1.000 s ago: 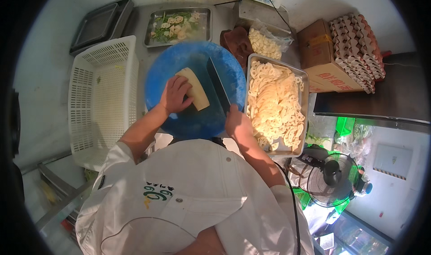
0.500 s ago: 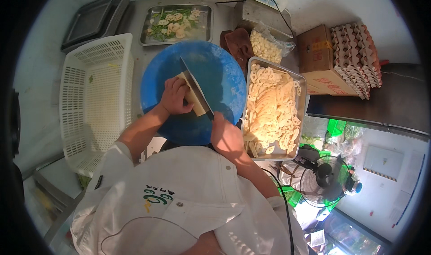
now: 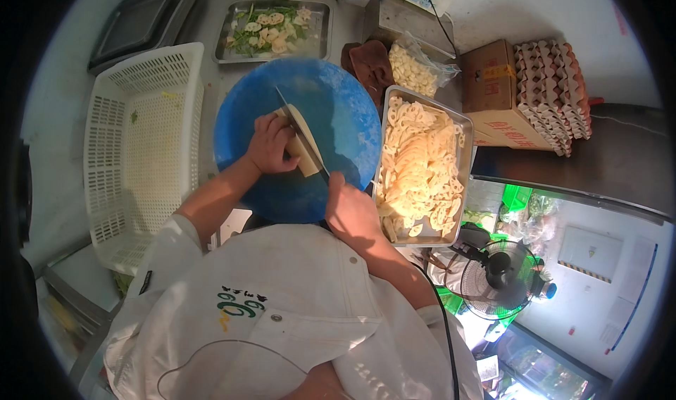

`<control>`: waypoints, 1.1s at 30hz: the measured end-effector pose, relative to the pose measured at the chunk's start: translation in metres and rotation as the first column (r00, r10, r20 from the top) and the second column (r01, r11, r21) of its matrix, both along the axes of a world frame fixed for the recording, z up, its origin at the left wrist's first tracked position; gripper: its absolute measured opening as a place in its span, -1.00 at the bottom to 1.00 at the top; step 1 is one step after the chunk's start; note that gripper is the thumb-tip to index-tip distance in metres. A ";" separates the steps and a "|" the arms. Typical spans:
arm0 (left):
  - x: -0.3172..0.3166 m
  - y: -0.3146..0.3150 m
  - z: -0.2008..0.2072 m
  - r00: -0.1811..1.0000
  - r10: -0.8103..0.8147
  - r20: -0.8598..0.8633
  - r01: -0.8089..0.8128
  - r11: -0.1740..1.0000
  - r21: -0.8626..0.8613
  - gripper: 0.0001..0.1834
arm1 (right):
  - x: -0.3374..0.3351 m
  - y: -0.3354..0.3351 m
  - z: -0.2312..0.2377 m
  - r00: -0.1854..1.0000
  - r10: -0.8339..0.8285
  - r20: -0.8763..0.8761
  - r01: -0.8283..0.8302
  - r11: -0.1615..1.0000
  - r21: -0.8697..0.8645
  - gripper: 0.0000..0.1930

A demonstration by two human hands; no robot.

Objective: The person slices lotus root into thin rounds on a blue cutting board using a large knife, then transfers the slices into a metal tray. The person repeats this process with multiple lotus root pieces.

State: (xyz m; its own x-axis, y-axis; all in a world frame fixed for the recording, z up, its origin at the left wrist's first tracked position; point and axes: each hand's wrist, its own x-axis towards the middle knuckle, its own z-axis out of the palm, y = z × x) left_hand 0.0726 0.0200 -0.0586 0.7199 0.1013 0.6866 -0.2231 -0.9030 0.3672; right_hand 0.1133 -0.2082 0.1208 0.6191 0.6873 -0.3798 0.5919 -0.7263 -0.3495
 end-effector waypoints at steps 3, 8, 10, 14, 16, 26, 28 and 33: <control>0.000 0.000 -0.002 1.000 0.001 0.001 -0.001 1.000 0.008 -0.36 | 0.002 0.002 -0.004 1.000 0.017 0.012 -0.017 0.999 -0.036 -0.84; -0.001 0.001 0.000 1.000 -0.011 -0.014 0.012 1.000 0.018 -0.33 | 0.000 -0.001 -0.012 0.999 0.020 0.040 -0.020 1.000 -0.008 -0.86; 0.000 0.001 0.001 1.000 -0.011 0.001 0.011 1.000 0.015 -0.34 | -0.001 0.003 -0.004 0.999 0.025 0.048 -0.025 1.000 -0.003 -0.85; 0.000 0.001 0.001 1.000 -0.009 -0.002 0.009 1.000 0.008 -0.35 | 0.005 0.011 0.009 0.992 0.091 0.086 -0.095 0.994 0.043 -0.84; -0.001 0.002 0.000 1.000 -0.004 -0.011 0.004 1.000 0.007 -0.36 | 0.008 0.015 0.010 0.990 0.104 0.095 -0.103 0.994 -0.020 -0.83; -0.003 0.001 -0.005 1.000 0.011 -0.019 -0.010 1.000 0.024 -0.35 | 0.008 0.010 -0.007 0.991 0.079 0.109 -0.074 0.996 -0.046 -0.85; -0.003 0.001 -0.006 0.999 0.021 -0.035 -0.021 1.000 0.009 -0.35 | 0.011 0.015 0.001 0.987 0.119 0.106 -0.119 0.993 -0.005 -0.85; -0.001 -0.004 -0.007 1.000 0.008 -0.026 -0.008 1.000 0.006 -0.35 | 0.002 -0.005 -0.040 0.996 -0.019 0.091 0.031 0.992 -0.126 -0.86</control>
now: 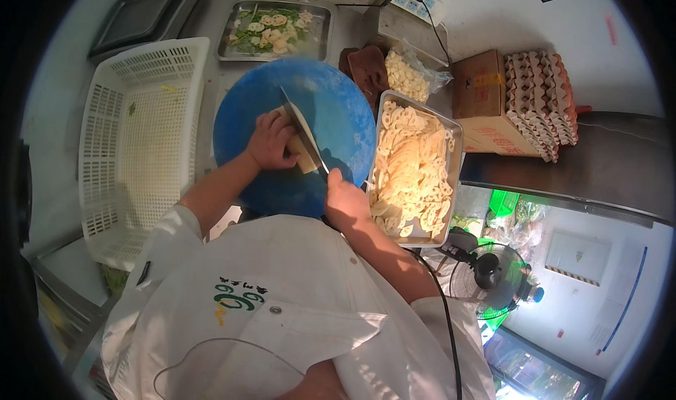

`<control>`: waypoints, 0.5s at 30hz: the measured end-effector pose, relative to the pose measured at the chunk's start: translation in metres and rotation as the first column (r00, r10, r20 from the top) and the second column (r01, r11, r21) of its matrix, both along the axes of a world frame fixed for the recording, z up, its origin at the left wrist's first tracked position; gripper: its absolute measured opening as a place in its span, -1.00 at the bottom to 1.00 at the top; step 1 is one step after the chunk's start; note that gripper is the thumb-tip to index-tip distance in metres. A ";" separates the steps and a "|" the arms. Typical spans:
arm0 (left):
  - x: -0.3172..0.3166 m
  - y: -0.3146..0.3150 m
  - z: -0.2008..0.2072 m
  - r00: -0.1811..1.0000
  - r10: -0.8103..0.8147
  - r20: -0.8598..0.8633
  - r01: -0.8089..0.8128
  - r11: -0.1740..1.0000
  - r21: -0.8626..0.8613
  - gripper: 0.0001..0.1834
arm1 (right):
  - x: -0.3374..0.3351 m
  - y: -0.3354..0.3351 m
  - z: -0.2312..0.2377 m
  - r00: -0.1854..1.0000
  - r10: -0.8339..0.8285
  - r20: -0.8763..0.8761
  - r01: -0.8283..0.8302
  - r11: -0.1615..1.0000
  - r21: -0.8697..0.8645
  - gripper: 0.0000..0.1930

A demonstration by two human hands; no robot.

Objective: The person slices lotus root into thin rounds on a blue cutting board using a large knife, then transfers the slices into a metal tray. The person repeats this process with multiple lotus root pieces.

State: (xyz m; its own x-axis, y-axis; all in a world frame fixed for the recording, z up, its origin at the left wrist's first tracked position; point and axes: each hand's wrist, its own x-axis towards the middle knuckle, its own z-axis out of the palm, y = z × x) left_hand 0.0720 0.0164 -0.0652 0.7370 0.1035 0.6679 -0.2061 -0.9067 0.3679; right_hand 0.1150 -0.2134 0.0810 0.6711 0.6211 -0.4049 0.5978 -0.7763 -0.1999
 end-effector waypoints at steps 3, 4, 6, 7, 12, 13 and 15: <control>-0.002 0.001 -0.002 1.000 0.013 -0.017 -0.013 1.000 0.000 -0.33 | 0.002 0.001 0.001 1.000 0.023 -0.004 -0.023 0.999 0.038 -0.85; -0.004 0.002 -0.002 0.999 0.006 -0.040 -0.006 1.000 -0.001 -0.33 | 0.003 0.003 0.003 0.999 0.034 -0.010 -0.033 0.998 0.059 -0.85; -0.006 0.003 -0.001 0.997 -0.005 -0.071 0.005 1.000 0.007 -0.32 | 0.002 -0.002 -0.011 1.000 -0.025 -0.015 0.025 0.998 0.052 -0.85; -0.003 0.001 0.001 0.997 -0.006 -0.072 0.007 1.000 0.016 -0.32 | 0.003 -0.006 -0.017 0.998 -0.056 -0.012 0.057 0.997 0.049 -0.84; 0.001 0.011 0.023 0.988 -0.028 -0.150 0.024 0.999 -0.030 -0.42 | 0.006 -0.014 -0.021 0.998 -0.040 -0.040 0.046 0.987 0.154 -0.78; 0.003 0.021 0.029 0.993 -0.012 -0.117 0.005 0.998 -0.059 -0.45 | 0.006 -0.012 -0.019 0.997 -0.043 -0.060 0.052 0.987 0.149 -0.78; 0.023 0.032 0.052 0.994 0.105 0.027 -0.099 0.980 -0.171 -0.56 | 0.007 -0.010 -0.015 0.997 -0.055 -0.052 0.061 0.990 0.129 -0.78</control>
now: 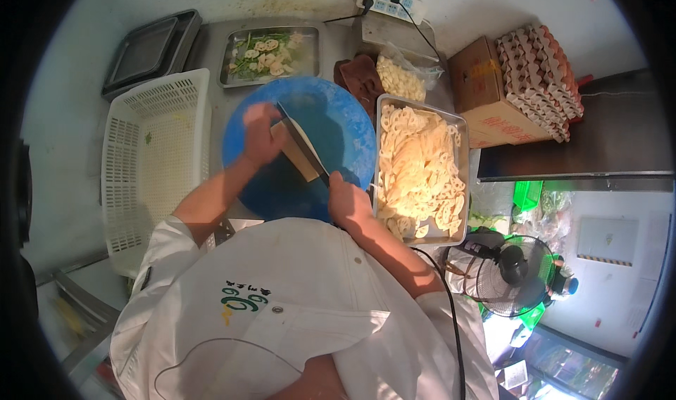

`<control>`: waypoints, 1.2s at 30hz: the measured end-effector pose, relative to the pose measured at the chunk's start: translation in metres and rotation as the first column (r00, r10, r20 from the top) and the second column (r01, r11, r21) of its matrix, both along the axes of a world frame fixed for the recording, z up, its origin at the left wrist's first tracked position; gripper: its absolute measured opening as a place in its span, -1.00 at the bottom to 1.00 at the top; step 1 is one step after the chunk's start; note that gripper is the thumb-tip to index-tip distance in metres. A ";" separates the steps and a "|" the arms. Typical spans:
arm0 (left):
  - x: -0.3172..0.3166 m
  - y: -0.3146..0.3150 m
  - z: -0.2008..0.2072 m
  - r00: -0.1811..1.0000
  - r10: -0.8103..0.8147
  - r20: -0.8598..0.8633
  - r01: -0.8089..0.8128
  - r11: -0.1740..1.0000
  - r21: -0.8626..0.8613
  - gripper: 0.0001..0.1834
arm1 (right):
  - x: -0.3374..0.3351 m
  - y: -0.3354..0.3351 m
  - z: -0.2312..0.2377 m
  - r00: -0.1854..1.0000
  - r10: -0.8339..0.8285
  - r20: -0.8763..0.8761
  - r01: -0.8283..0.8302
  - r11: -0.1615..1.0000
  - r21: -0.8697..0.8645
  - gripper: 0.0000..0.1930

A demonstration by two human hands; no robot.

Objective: The person slices lotus root into thin rounds on a blue cutting board using a large knife, then transfers the slices into a metal tray. The person repeats this process with multiple lotus root pieces.

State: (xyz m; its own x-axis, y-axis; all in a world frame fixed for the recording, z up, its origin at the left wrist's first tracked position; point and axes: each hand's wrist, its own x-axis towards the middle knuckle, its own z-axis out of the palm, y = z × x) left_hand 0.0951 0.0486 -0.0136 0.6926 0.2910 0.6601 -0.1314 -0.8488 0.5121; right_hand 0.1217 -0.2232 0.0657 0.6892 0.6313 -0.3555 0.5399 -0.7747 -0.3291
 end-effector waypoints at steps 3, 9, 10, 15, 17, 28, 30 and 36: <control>0.045 0.023 0.069 0.995 0.002 0.101 0.008 0.995 -0.103 -0.67 | -0.003 0.001 -0.004 1.000 -0.004 -0.021 0.003 1.000 -0.025 -0.79; 0.085 -0.001 0.104 0.795 -0.035 -0.605 0.256 0.924 0.284 -0.44 | 0.001 0.009 0.016 0.995 -0.032 -0.093 0.021 0.993 -0.118 -0.87; 0.084 -0.002 0.098 0.776 -0.011 -0.631 0.257 0.919 0.300 -0.44 | 0.001 0.010 0.018 0.993 -0.044 -0.108 0.029 0.991 -0.130 -0.87; 0.091 0.002 0.094 0.543 -0.066 -0.837 0.335 0.931 0.144 -0.38 | 0.005 0.008 0.012 0.996 0.005 -0.086 -0.018 0.988 -0.154 -0.81; 0.091 0.006 0.079 0.581 -0.106 -0.807 0.331 0.937 0.115 -0.40 | 0.008 0.012 0.020 0.996 0.042 -0.085 -0.055 0.987 -0.151 -0.84; 0.092 0.016 0.066 0.608 -0.148 -0.780 0.344 0.935 0.091 -0.42 | 0.013 0.024 0.038 0.986 0.048 -0.161 -0.076 0.982 -0.175 -0.81; 0.091 0.004 0.071 0.633 -0.126 -0.764 0.373 0.915 0.158 -0.42 | 0.011 0.012 0.011 0.988 0.036 -0.150 -0.061 0.984 -0.165 -0.80; 0.087 0.001 0.072 0.630 -0.058 -0.774 0.286 0.944 0.163 -0.43 | 0.008 0.010 0.004 0.986 0.063 -0.153 -0.082 0.990 -0.119 -0.82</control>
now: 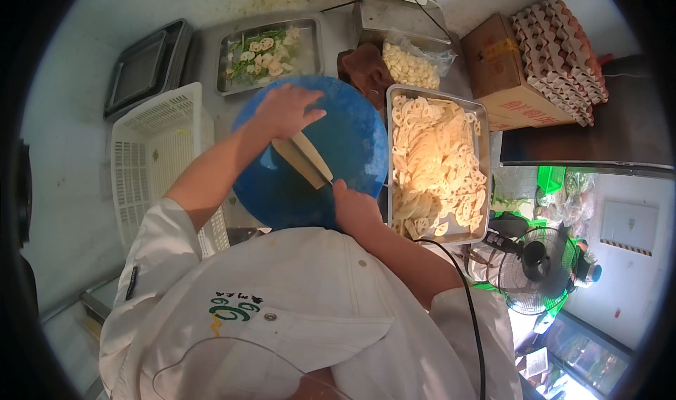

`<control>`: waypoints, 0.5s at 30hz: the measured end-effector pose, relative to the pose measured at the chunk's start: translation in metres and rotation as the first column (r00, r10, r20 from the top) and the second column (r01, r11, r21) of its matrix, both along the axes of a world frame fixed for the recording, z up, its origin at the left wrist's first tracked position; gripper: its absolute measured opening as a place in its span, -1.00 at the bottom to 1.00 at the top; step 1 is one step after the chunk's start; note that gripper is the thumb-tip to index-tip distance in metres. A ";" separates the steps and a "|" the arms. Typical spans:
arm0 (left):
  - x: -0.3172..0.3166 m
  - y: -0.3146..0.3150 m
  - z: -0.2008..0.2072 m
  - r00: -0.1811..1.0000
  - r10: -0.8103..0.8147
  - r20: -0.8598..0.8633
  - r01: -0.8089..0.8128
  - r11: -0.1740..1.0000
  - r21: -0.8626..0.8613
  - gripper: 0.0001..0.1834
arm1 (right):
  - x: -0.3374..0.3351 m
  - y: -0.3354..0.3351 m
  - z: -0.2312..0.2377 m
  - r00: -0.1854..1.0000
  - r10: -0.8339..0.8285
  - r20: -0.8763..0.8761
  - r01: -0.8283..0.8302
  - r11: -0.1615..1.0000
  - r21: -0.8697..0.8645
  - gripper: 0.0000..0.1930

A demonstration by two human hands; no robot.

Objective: The person slices lotus root into thin rounds on a blue cutting board using a large knife, then transfers the slices into a metal tray. The person repeats this process with multiple lotus root pieces.

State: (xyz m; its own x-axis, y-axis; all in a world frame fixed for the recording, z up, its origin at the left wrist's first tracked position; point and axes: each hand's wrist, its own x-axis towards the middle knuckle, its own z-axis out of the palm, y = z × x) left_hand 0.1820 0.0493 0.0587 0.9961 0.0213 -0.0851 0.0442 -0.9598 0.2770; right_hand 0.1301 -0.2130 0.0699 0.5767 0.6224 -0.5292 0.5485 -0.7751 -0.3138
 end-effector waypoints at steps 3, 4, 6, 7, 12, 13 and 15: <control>0.002 0.020 -0.004 1.000 0.003 0.013 -0.001 0.991 -0.134 -0.42 | -0.002 0.014 0.022 1.000 0.011 0.010 -0.011 1.000 0.027 -0.83; -0.001 0.027 -0.014 0.999 -0.032 0.030 0.035 0.994 -0.100 -0.40 | -0.002 0.019 0.027 1.000 0.012 0.020 -0.013 0.999 0.046 -0.83; -0.005 0.039 -0.054 0.992 -0.108 0.068 0.110 0.994 -0.027 -0.34 | -0.005 0.023 0.027 0.999 0.047 -0.001 -0.047 0.998 0.041 -0.84; -0.005 0.034 -0.060 0.994 -0.073 0.083 0.076 0.997 -0.034 -0.34 | -0.002 0.024 0.025 0.999 0.049 -0.007 -0.048 0.998 0.043 -0.85; -0.004 0.008 -0.045 0.999 -0.051 0.015 0.052 0.996 -0.078 -0.35 | -0.004 -0.002 -0.021 0.999 0.043 0.032 -0.042 0.999 -0.015 -0.82; 0.001 0.006 -0.043 0.998 -0.068 0.017 0.069 0.996 -0.053 -0.35 | 0.001 -0.004 -0.025 0.998 0.033 0.053 -0.031 0.999 -0.026 -0.81; -0.004 0.002 -0.036 0.999 -0.031 0.041 0.033 0.998 -0.046 -0.39 | 0.001 -0.006 -0.029 0.999 0.028 0.042 -0.028 0.999 -0.021 -0.79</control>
State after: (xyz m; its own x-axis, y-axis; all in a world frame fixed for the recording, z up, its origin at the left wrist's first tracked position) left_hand 0.1780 0.0515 0.0223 0.9989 -0.0132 -0.0450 0.0020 -0.9467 0.3221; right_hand 0.1312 -0.2189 0.0408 0.5816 0.6280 -0.5171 0.5826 -0.7652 -0.2740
